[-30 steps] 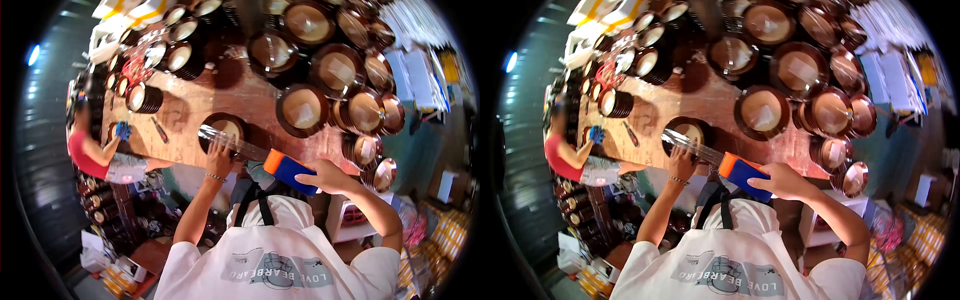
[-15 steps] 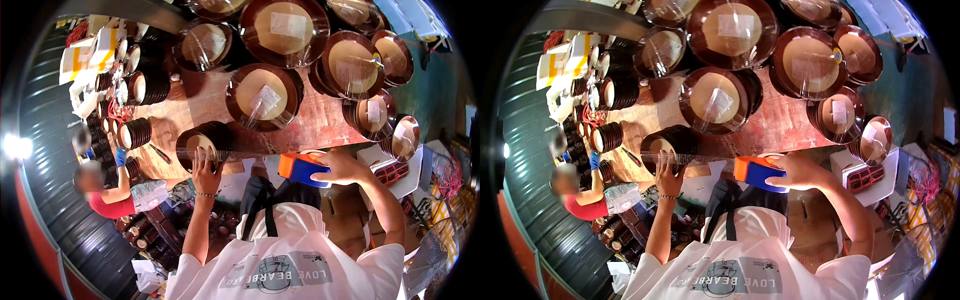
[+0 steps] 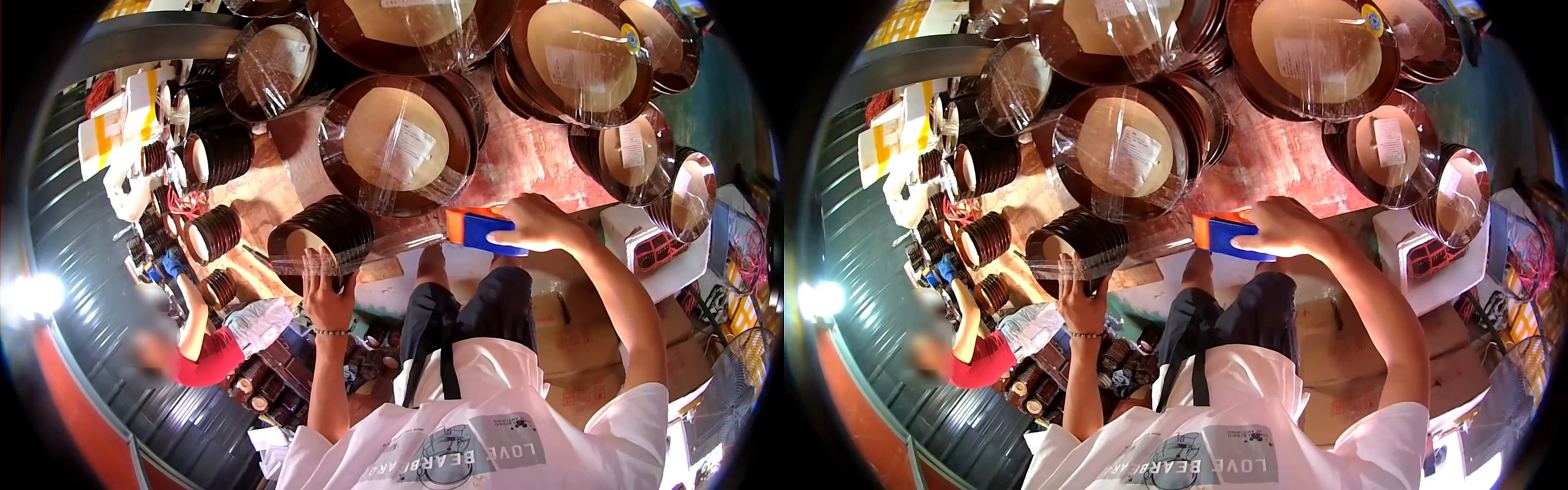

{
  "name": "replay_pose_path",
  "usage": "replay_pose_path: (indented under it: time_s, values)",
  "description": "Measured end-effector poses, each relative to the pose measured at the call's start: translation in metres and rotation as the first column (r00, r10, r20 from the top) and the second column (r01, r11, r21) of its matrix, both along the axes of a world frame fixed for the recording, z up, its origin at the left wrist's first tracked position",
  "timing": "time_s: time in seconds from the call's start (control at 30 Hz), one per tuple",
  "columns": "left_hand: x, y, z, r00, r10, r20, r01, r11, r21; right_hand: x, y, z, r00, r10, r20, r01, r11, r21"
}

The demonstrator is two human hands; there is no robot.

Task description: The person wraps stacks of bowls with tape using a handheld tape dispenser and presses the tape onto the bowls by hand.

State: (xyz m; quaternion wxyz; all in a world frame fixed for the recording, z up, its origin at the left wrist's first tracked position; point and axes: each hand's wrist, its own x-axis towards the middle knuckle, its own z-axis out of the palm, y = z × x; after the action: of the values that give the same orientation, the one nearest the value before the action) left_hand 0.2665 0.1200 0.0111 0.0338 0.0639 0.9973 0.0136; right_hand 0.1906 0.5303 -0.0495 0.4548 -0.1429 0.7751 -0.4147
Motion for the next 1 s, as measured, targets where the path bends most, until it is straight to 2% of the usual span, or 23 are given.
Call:
replay_pose_path:
  time_s: [0.03, 0.13, 0.2, 0.23, 0.3, 0.43, 0.5, 0.53, 0.57, 0.63, 0.7, 0.77, 0.83, 0.87, 0.9, 1.0]
  values:
    - [-0.001, 0.000, 0.000, 1.000, 0.010, -0.001, -0.010, 1.000, 0.009, 0.001, -0.010, -0.004, 0.998, -0.052, -0.024, 0.051, 0.999, -0.007]
    - [-0.001, 0.000, 0.000, 1.000, 0.002, 0.000, -0.002, 1.000, 0.012, -0.003, -0.040, -0.023, 0.999, 0.003, -0.043, 0.001, 0.996, 0.093]
    - [-0.001, 0.000, 0.001, 1.000, 0.004, 0.000, -0.004, 1.000, 0.018, -0.012, -0.063, -0.021, 0.997, 0.082, -0.009, -0.078, 0.971, 0.227]
    - [-0.002, 0.001, 0.001, 1.000, 0.008, 0.002, -0.008, 1.000, 0.018, -0.014, -0.072, -0.017, 1.000, 0.009, 0.009, -0.010, 0.973, 0.230]
    - [-0.002, 0.000, 0.003, 1.000, 0.013, 0.007, -0.013, 1.000, 0.021, -0.010, -0.091, -0.027, 0.995, -0.082, -0.053, 0.091, 0.978, 0.186]
    - [-0.002, -0.001, 0.004, 1.000, 0.010, 0.015, -0.010, 1.000, 0.003, -0.011, -0.122, -0.039, 0.994, -0.076, -0.079, 0.088, 0.983, 0.163]
    - [-0.003, -0.004, 0.003, 1.000, 0.006, 0.017, -0.006, 1.000, 0.000, -0.015, -0.135, -0.033, 0.945, -0.211, -0.249, 0.227, 0.973, 0.035]
    - [-0.003, -0.005, 0.003, 1.000, 0.007, 0.014, -0.007, 1.000, 0.006, -0.015, -0.132, -0.027, 0.941, -0.261, -0.214, 0.266, 0.964, -0.006]
    - [-0.004, -0.006, 0.002, 1.000, 0.008, 0.010, -0.008, 1.000, 0.012, -0.020, -0.133, -0.019, 0.942, -0.260, -0.214, 0.265, 0.964, -0.004]
    - [-0.005, -0.007, 0.005, 1.000, 0.027, 0.015, -0.027, 0.999, 0.036, -0.025, -0.137, -0.011, 0.975, -0.198, -0.105, 0.196, 0.980, -0.028]
    - [-0.009, -0.008, 0.007, 0.999, 0.043, 0.019, -0.044, 0.997, 0.061, -0.018, -0.146, -0.017, 0.968, -0.239, -0.075, 0.233, 0.969, -0.083]
    - [-0.012, -0.011, 0.009, 0.998, 0.061, 0.034, -0.064, 0.994, 0.093, -0.014, -0.154, -0.019, 0.881, -0.412, 0.231, 0.460, 0.861, -0.216]
    - [-0.013, -0.013, 0.009, 0.995, 0.083, 0.059, -0.088, 0.992, 0.095, -0.020, -0.162, -0.017, 0.888, -0.373, 0.271, 0.440, 0.859, -0.262]
    - [-0.014, -0.013, 0.009, 0.991, 0.103, 0.084, -0.111, 0.989, 0.096, -0.024, -0.170, -0.016, 0.957, -0.288, 0.044, 0.291, 0.939, -0.182]
    - [-0.013, -0.012, 0.009, 0.991, 0.103, 0.085, -0.111, 0.989, 0.096, -0.028, -0.177, -0.013, 0.971, -0.162, -0.173, 0.153, 0.986, -0.064]
    - [-0.006, -0.010, 0.004, 0.998, 0.034, 0.044, -0.036, 0.999, 0.038, -0.041, -0.182, 0.009, 0.995, -0.068, -0.077, 0.071, 0.997, 0.041]
